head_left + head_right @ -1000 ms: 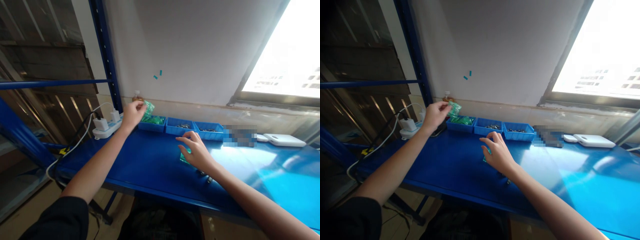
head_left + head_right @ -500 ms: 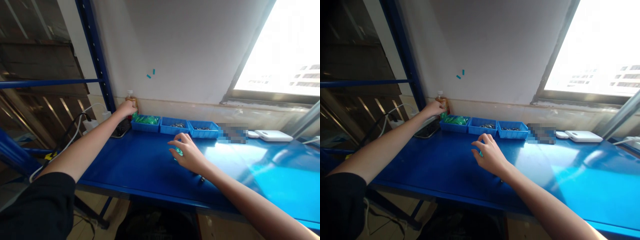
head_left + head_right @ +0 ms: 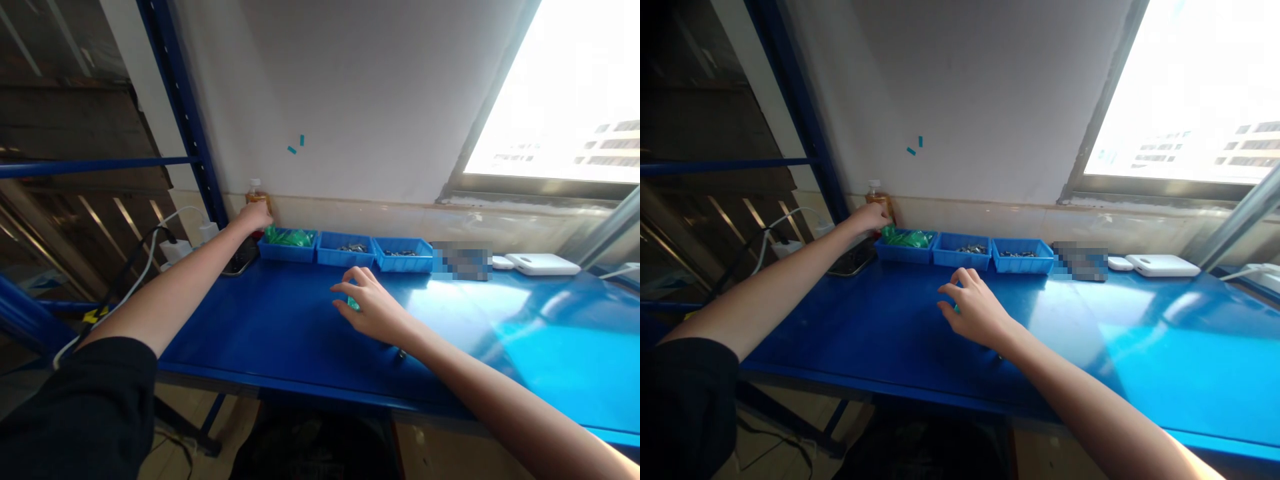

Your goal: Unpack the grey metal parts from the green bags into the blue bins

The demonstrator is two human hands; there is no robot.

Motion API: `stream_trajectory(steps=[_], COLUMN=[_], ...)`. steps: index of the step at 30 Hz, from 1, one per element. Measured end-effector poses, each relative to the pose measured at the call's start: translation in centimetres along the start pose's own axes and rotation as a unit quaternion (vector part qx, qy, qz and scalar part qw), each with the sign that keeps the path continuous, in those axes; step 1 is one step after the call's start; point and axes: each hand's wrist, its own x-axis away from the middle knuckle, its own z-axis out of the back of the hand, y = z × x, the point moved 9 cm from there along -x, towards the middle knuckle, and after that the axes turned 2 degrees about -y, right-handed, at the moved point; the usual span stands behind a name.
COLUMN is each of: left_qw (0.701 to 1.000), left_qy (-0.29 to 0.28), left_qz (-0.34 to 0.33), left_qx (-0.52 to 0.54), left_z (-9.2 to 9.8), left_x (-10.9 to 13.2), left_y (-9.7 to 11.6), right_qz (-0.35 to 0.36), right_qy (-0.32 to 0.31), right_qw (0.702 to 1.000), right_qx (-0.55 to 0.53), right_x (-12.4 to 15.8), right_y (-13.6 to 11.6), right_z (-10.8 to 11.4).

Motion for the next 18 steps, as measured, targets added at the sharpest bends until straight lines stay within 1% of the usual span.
stream_trajectory(steps=[6,10,13,18], left_qw=[0.999,0.999,0.999,0.999], left_qy=[-0.009,-0.027,-0.032,-0.03], left_qz=[-0.017,-0.021,-0.01,0.001], left_qx=[-0.029,-0.03,-0.02,0.043], left_z=[-0.4,-0.9,-1.1,-1.4], left_x=[1.2,1.3,0.9,0.4], left_y=[2.2,3.4,3.4,2.2], right_qz=[0.004,0.007,0.01,0.009], right_qy=[-0.02,-0.032,-0.036,-0.047], right_qw=[1.0,0.999,0.999,0.999], right_qx=[-0.003,-0.001,-0.001,0.003], right_x=[0.0,0.1,0.1,0.2], right_y=[-0.1,-0.1,-0.1,-0.1], right_z=[-0.4,-0.6,-0.7,-0.9])
